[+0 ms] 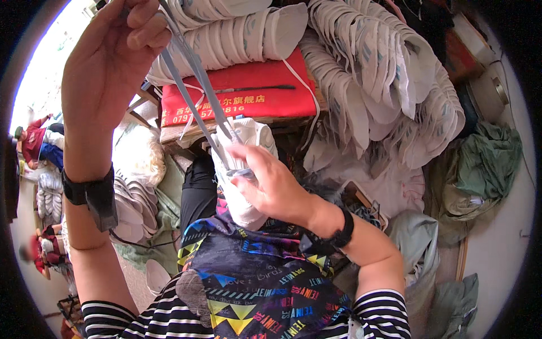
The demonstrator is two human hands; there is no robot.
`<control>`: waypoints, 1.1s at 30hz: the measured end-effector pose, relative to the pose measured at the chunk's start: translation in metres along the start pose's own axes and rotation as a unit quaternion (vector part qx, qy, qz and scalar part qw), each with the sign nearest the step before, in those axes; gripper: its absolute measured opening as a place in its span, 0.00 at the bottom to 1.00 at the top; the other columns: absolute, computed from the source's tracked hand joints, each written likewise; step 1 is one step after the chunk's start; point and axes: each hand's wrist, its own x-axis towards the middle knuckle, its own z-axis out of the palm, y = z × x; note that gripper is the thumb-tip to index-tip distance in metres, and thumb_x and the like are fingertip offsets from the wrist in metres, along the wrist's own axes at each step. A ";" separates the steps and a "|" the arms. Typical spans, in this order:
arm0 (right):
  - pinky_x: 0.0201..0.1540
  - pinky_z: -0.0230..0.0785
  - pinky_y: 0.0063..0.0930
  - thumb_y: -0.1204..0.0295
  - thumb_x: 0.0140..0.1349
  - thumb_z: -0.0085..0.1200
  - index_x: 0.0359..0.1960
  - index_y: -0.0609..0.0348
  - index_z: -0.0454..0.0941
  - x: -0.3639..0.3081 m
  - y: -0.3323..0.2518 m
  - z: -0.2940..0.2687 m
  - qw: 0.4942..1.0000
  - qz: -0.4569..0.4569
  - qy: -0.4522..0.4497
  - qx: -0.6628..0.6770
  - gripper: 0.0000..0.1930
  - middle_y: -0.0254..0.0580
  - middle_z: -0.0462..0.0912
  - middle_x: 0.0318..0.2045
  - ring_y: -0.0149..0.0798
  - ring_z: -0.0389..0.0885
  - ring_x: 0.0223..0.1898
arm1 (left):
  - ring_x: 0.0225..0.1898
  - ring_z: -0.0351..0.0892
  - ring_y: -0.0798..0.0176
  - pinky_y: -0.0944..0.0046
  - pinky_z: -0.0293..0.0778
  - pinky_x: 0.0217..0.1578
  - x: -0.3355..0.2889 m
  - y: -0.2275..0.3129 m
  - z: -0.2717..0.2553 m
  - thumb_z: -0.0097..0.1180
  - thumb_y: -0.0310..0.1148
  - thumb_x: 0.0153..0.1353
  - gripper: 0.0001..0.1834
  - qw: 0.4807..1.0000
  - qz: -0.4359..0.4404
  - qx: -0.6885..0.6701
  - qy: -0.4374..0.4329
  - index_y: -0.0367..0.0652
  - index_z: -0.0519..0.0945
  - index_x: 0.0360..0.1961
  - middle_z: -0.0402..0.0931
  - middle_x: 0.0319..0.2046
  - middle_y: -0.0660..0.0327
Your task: Insert and arrange laces through the eyelets of a new white athletic shoe.
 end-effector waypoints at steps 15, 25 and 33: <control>0.34 0.67 0.24 0.72 0.66 0.52 0.36 0.61 0.76 0.001 0.024 -0.080 0.806 0.221 0.151 0.529 0.05 0.25 0.65 0.19 0.23 0.64 0.21 | 0.21 0.62 0.74 0.68 0.64 0.31 -0.193 -0.009 -0.318 0.39 0.35 0.74 0.12 0.901 -0.130 -0.239 0.339 0.41 0.75 0.39 0.75 0.29 0.65; 0.31 0.61 0.20 0.72 0.67 0.52 0.33 0.59 0.73 -0.035 0.062 -0.105 0.651 0.265 0.288 0.651 0.05 0.24 0.62 0.16 0.23 0.62 0.19 | 0.27 0.71 0.70 0.65 0.67 0.34 -0.318 -0.035 -0.386 0.49 0.35 0.69 0.09 0.786 -0.177 -0.256 0.534 0.45 0.79 0.36 0.76 0.24 0.68; 0.22 0.54 0.20 0.74 0.70 0.44 0.43 0.60 0.73 -0.183 0.102 -0.249 0.602 0.384 0.487 0.503 0.06 0.24 0.59 0.16 0.23 0.56 0.14 | 0.18 0.54 0.72 0.68 0.54 0.21 -0.391 0.010 -0.444 0.49 0.29 0.68 0.12 0.725 -0.096 -0.265 0.629 0.45 0.69 0.24 0.54 0.16 0.71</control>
